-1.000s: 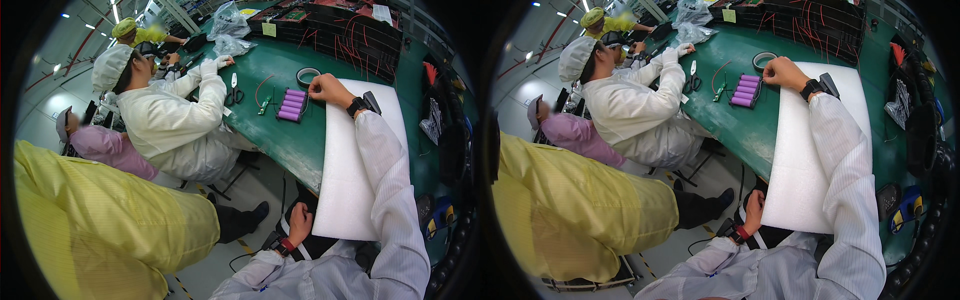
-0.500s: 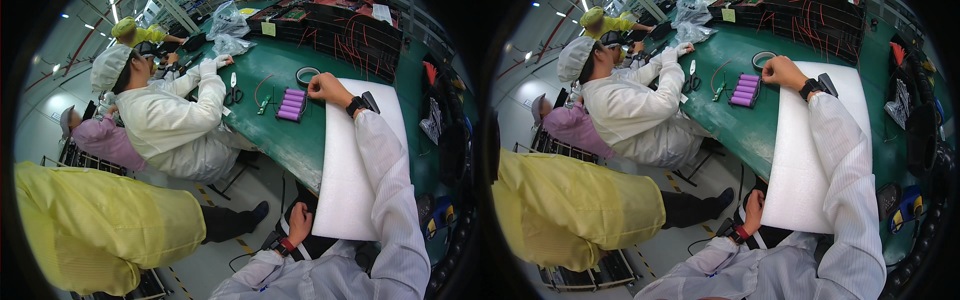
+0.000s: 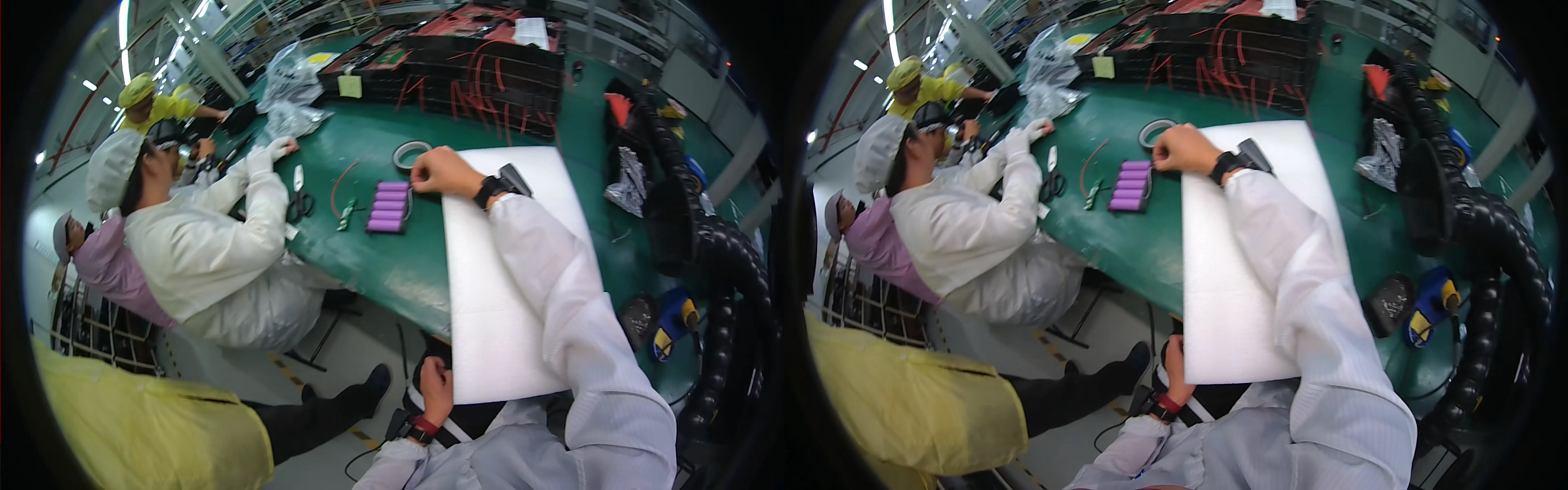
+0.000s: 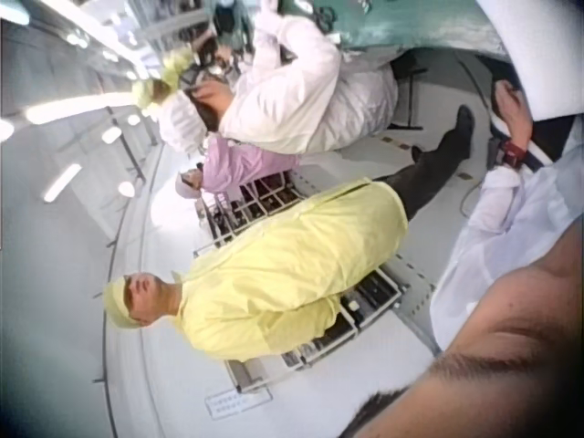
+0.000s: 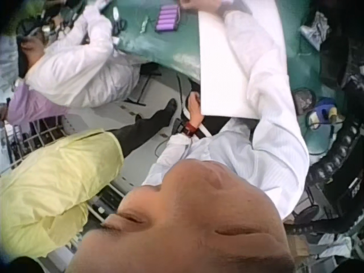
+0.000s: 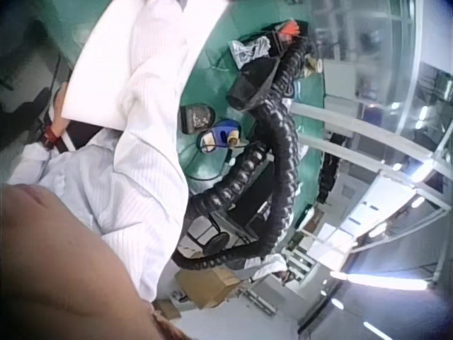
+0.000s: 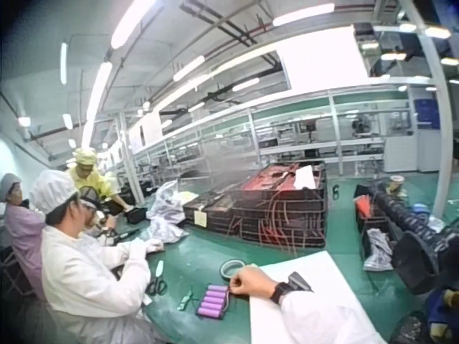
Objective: Soldering components and a PCB onto a lithium-ion battery pack.
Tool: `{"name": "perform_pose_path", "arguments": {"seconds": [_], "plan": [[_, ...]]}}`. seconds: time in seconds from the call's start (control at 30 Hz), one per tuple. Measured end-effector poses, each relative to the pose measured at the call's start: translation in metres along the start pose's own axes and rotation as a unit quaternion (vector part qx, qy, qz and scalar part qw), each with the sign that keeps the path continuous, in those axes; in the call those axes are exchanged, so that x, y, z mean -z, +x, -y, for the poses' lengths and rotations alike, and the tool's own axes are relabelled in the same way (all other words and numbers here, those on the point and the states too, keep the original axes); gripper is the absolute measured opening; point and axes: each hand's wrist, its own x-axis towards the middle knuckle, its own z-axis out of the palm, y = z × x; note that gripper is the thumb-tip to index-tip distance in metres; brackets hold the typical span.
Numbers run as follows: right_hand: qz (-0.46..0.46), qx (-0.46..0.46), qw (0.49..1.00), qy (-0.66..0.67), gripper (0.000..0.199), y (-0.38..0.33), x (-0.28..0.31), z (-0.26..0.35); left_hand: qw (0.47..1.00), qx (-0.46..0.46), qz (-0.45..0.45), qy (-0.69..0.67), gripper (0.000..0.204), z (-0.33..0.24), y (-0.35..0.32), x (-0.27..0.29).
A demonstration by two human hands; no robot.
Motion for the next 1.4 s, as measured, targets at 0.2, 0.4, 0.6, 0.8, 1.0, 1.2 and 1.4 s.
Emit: {"name": "perform_pose_path", "arguments": {"seconds": [0.2,0.4,0.6,0.8,1.0,1.2,1.4], "plan": [[0.000,-0.021,1.000,-0.014,0.012,-0.009,0.008,-0.007,1.000,-0.021,0.012,-0.005,0.021,-0.007,0.000,-0.005],[0.009,-0.025,1.000,-0.015,0.012,-0.007,0.009,-0.001,1.000,-0.021,0.008,-0.002,0.019,-0.008,0.001,-0.002],[0.039,-0.052,0.998,-0.015,0.013,-0.007,0.013,-0.001,1.000,-0.017,0.011,-0.012,0.018,-0.014,0.003,-0.001],[0.026,-0.035,0.999,-0.022,0.014,-0.007,0.010,-0.001,1.000,-0.021,0.004,-0.005,0.019,-0.009,0.002,-0.002],[0.003,-0.017,0.999,-0.029,0.014,-0.008,0.008,-0.004,1.000,-0.020,0.002,0.001,0.020,-0.007,0.002,-0.003],[0.014,-0.026,1.000,-0.009,0.013,-0.006,0.008,-0.005,1.000,-0.019,0.004,0.003,0.019,-0.006,0.003,-0.003],[0.030,-0.034,0.998,-0.035,0.017,-0.006,0.011,0.001,1.000,0.008,0.017,-0.003,0.019,-0.010,0.002,0.000]]}}
